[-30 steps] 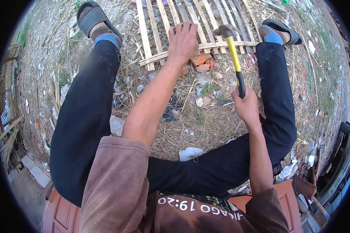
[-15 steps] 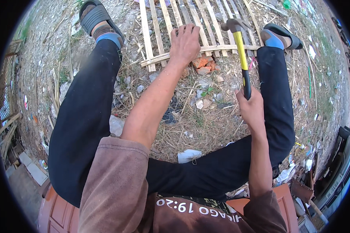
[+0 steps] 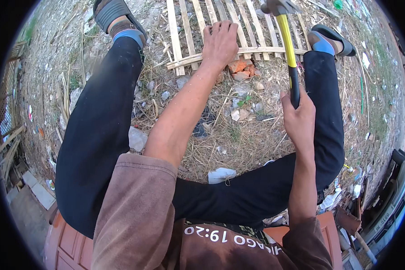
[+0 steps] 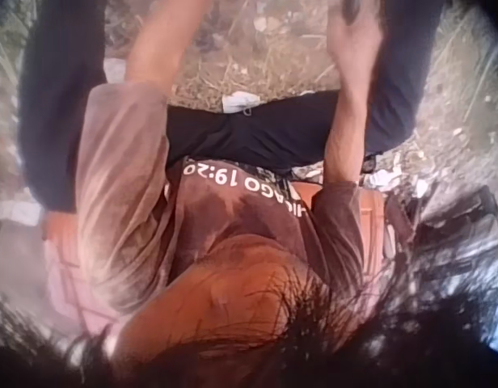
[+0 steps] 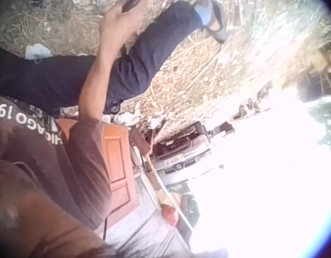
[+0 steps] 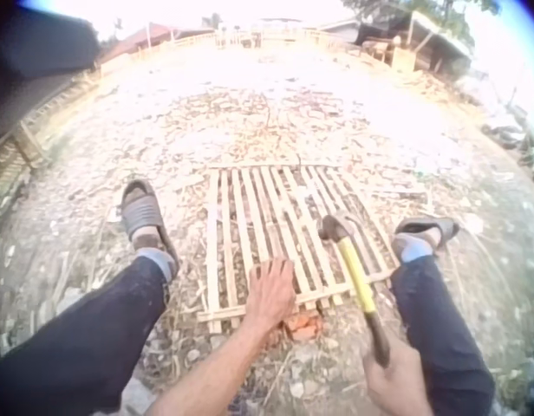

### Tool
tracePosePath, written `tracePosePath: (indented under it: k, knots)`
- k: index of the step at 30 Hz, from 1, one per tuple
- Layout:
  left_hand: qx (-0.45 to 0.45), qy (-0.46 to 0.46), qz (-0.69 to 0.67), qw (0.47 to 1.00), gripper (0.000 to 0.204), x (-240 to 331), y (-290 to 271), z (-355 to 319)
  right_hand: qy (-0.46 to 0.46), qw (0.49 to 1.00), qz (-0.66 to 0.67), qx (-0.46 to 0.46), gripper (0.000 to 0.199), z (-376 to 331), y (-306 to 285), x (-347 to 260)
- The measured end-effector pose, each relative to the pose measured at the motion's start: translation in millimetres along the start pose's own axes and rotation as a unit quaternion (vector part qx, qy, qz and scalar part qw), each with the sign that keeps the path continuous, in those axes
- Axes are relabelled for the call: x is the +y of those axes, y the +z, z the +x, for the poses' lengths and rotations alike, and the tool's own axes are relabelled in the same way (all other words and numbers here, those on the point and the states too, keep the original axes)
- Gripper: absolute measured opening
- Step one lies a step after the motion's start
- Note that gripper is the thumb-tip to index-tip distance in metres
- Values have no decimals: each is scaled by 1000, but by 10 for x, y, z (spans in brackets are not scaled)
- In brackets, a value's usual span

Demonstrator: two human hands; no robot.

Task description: The person assembles a small wooden grate by hand and with a hammer, positioning thin wooden slats across support pieces and hammering nails into the joints while sitting on the ground.

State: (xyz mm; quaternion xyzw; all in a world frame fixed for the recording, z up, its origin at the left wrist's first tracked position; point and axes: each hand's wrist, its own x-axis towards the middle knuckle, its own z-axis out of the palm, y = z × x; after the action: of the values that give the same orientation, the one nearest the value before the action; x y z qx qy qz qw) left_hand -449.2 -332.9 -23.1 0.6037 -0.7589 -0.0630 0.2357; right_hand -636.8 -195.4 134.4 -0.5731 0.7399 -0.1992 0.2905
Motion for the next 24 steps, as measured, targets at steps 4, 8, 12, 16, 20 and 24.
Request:
tracePosePath:
  k: [4, 8, 12, 16, 20, 24]
  knots:
    - [18, 2, -1, 1000, 40, -31, -28, 37, -44, 993, 110, 30, 17, -122, -139, -286]
    - [18, 19, -8, 1000, 40, 50, 18, 90, 40, 999, 14, -5, 20, -147, 183, 373]
    - [17, 3, 3, 1000, 39, 13, 0, 108, 46, 999, 16, -17, 18, -45, 100, 288]
    - [15, 6, -2, 1000, 39, -28, -55, 57, -17, 987, 148, 57, 19, -158, -150, -151]
    - [8, 7, -14, 1000, 39, 36, -34, 77, -26, 999, 6, 18, 11, -193, 156, 372]
    - [-3, 1, 6, 1000, 38, 63, 9, 113, -12, 999, -31, -2, 15, -164, 188, 419]
